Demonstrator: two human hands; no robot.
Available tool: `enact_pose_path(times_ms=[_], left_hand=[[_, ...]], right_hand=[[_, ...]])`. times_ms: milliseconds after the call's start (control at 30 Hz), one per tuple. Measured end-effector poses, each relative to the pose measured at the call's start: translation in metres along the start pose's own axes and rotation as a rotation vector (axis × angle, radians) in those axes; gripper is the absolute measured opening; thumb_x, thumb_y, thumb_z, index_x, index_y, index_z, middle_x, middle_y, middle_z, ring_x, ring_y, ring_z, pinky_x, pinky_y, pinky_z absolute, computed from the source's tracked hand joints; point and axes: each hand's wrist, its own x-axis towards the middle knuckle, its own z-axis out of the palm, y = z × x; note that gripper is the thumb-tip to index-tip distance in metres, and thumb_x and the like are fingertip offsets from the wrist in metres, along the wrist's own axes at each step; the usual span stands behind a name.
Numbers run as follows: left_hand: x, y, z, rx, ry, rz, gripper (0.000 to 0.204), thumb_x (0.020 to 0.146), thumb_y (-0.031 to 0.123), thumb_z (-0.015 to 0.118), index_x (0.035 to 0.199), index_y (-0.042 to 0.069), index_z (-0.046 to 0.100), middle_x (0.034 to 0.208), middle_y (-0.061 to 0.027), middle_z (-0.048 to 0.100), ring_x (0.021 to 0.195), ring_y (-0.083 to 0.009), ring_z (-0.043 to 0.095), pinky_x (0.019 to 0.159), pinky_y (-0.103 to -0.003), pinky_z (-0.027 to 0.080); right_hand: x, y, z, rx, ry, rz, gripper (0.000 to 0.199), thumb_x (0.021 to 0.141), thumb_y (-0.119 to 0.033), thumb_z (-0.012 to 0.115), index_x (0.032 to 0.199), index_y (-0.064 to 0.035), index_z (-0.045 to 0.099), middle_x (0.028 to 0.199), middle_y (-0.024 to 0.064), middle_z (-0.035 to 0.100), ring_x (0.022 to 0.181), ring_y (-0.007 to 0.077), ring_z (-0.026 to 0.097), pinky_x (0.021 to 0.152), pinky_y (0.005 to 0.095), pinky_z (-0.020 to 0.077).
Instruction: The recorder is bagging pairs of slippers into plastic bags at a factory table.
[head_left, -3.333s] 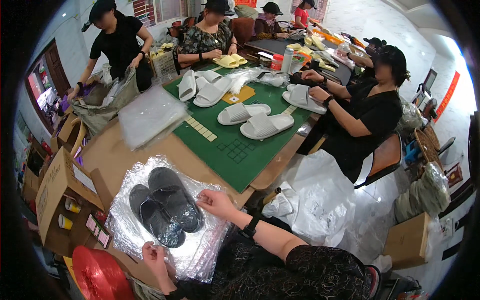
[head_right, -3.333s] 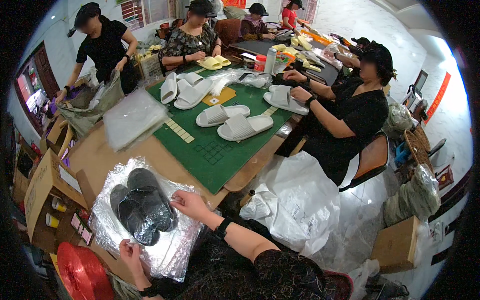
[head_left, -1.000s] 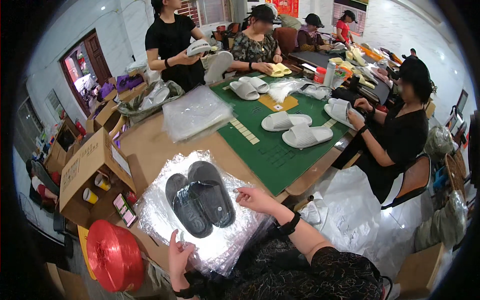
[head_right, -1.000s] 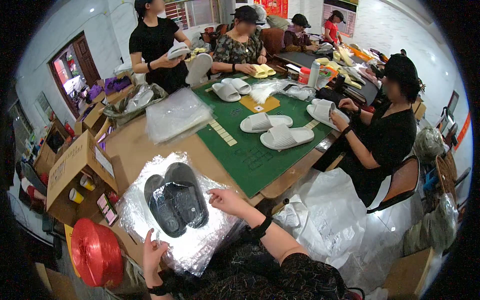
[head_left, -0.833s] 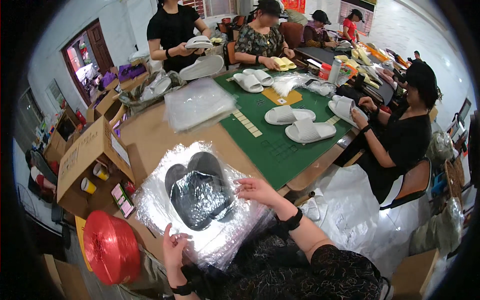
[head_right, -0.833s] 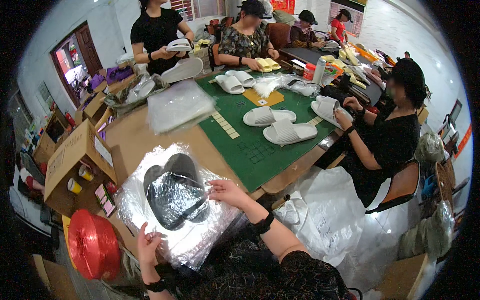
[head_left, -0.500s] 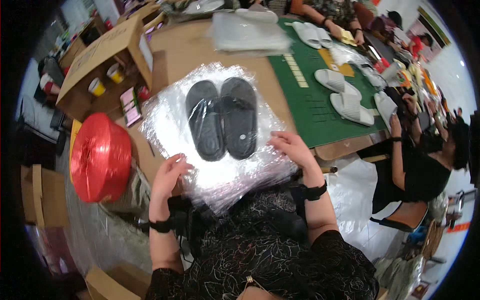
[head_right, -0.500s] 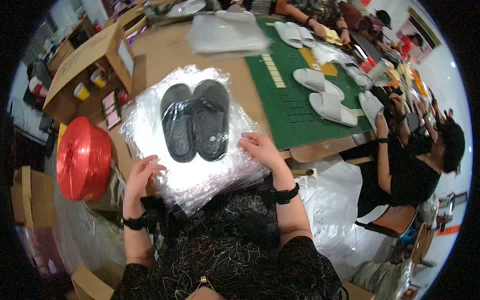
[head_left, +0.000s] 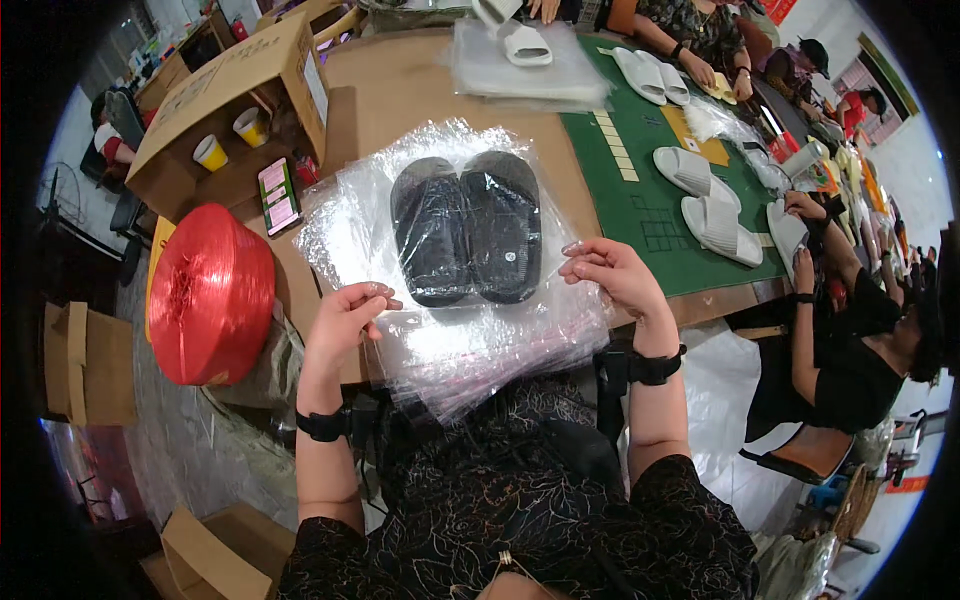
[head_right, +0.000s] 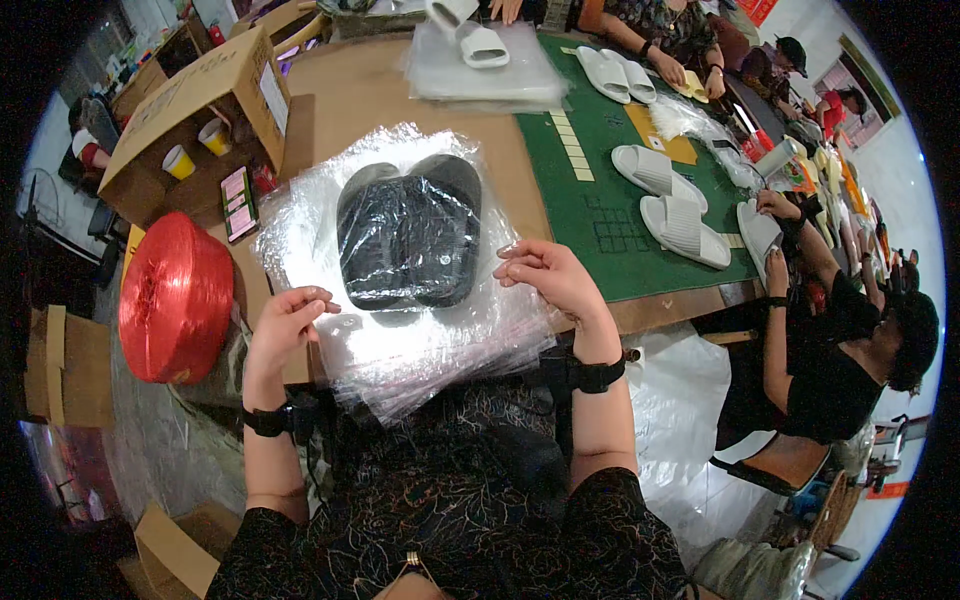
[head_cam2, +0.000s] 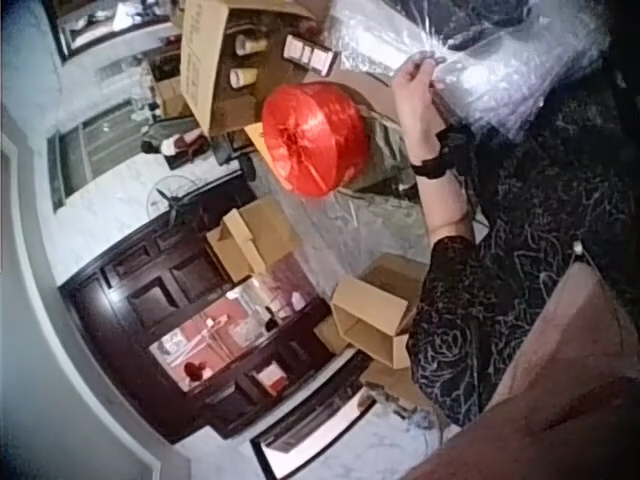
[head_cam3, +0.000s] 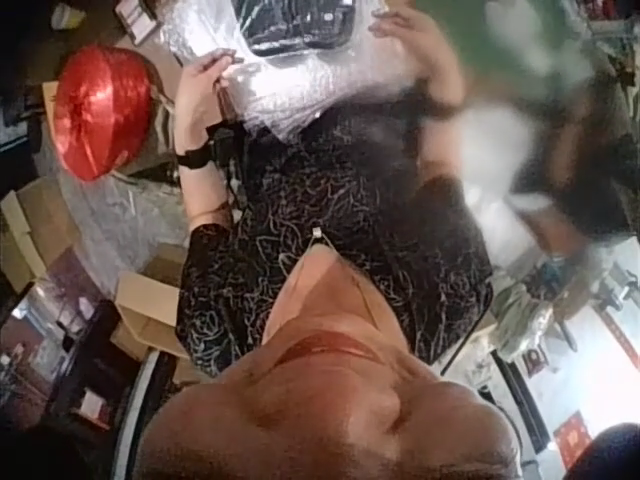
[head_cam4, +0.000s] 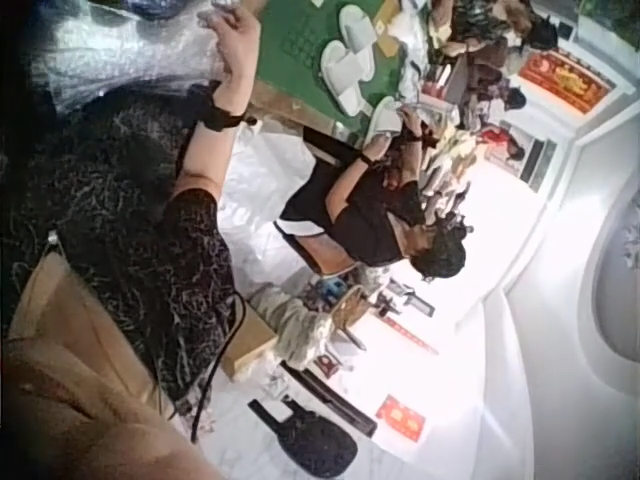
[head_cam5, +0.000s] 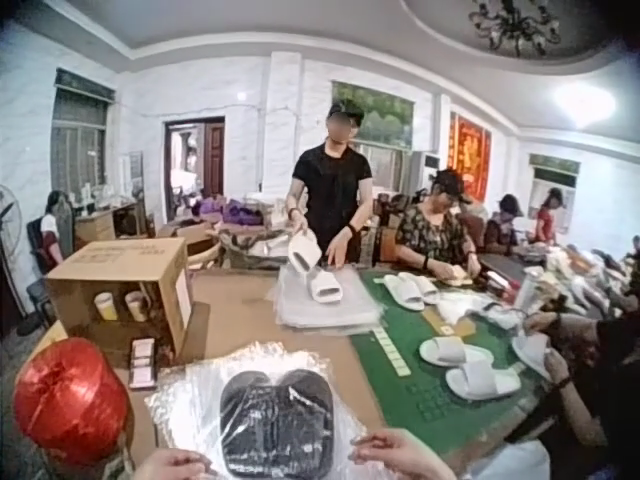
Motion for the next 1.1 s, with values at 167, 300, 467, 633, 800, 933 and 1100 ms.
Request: enact_pose_path(times_ms=[167, 300, 467, 633, 800, 933, 1100], left_hand=[[-0.001, 0.015, 0.005, -0.028, -0.030, -0.041, 0.031, 0.094, 0.010, 0.056, 0.123, -0.001, 0.057, 0.097, -0.0096, 0.071, 0.049, -0.0030, 0.049, 0.043, -0.016, 0.037], [0.002, 0.002, 0.006, 0.047, -0.023, -0.124, 0.043, 0.092, 0.011, 0.058, 0.131, -0.005, 0.049, 0.095, -0.0111, 0.070, 0.053, -0.0072, 0.056, 0.045, -0.018, 0.041], [-0.008, -0.041, 0.003, -0.166, -0.073, -0.148, 0.033, 0.097, 0.019, 0.057, 0.122, -0.003, 0.055, 0.103, -0.0167, 0.068, 0.086, -0.0240, 0.070, 0.065, -0.027, 0.055], [-0.012, -0.033, 0.019, -0.156, -0.015, -0.105, 0.025, 0.098, 0.018, 0.055, 0.110, -0.005, 0.058, 0.094, -0.0159, 0.069, 0.081, -0.0223, 0.069, 0.069, -0.029, 0.055], [-0.012, -0.040, 0.020, -0.261, 0.097, 0.179, 0.011, 0.096, 0.009, 0.053, 0.098, -0.001, 0.056, 0.092, -0.0154, 0.068, 0.080, -0.0202, 0.067, 0.073, -0.030, 0.054], [-0.017, -0.021, 0.045, -0.262, 0.229, 0.393, 0.008, 0.096, 0.006, 0.051, 0.093, 0.000, 0.055, 0.095, -0.0140, 0.065, 0.088, -0.0193, 0.063, 0.079, -0.032, 0.050], [-0.017, -0.033, 0.071, -0.057, 0.344, 0.781, 0.004, 0.088, -0.004, 0.053, 0.090, -0.001, 0.054, 0.103, -0.0122, 0.065, 0.096, -0.0185, 0.060, 0.087, -0.032, 0.048]], right_hand=[[0.006, -0.006, 0.006, -0.096, 0.089, 0.123, 0.031, 0.089, -0.004, 0.061, 0.120, 0.0014, 0.059, 0.094, 0.0098, 0.070, 0.083, 0.0148, 0.067, 0.068, 0.0248, 0.0526], [0.000, 0.015, 0.001, -0.193, 0.072, 0.217, 0.044, 0.093, -0.016, 0.059, 0.132, 0.0009, 0.046, 0.100, 0.0103, 0.070, 0.090, 0.0157, 0.069, 0.051, 0.0263, 0.0514], [0.004, 0.044, 0.022, 0.014, 0.064, 0.210, 0.060, 0.087, -0.012, 0.065, 0.138, 0.0016, 0.038, 0.098, 0.0124, 0.063, 0.088, 0.0187, 0.063, 0.065, 0.0345, 0.0596], [0.000, 0.050, 0.028, -0.023, 0.149, 0.074, 0.049, 0.085, -0.012, 0.070, 0.126, 0.0047, 0.049, 0.086, 0.0069, 0.063, 0.072, 0.0124, 0.062, 0.059, 0.0265, 0.0513], [-0.003, 0.034, 0.036, 0.178, 0.345, -0.255, 0.037, 0.082, -0.011, 0.077, 0.108, 0.0011, 0.053, 0.083, -0.0005, 0.055, 0.074, 0.0061, 0.053, 0.064, 0.0222, 0.0459], [-0.001, 0.025, 0.045, 0.221, 0.495, -0.395, 0.036, 0.082, -0.010, 0.077, 0.105, -0.0016, 0.052, 0.083, -0.0024, 0.051, 0.074, 0.0049, 0.049, 0.064, 0.0203, 0.0427], [-0.002, 0.029, 0.053, 0.619, 0.610, -0.486, 0.029, 0.082, 0.000, 0.072, 0.101, -0.0052, 0.051, 0.083, -0.0027, 0.050, 0.074, 0.0065, 0.051, 0.070, 0.0211, 0.0434]])
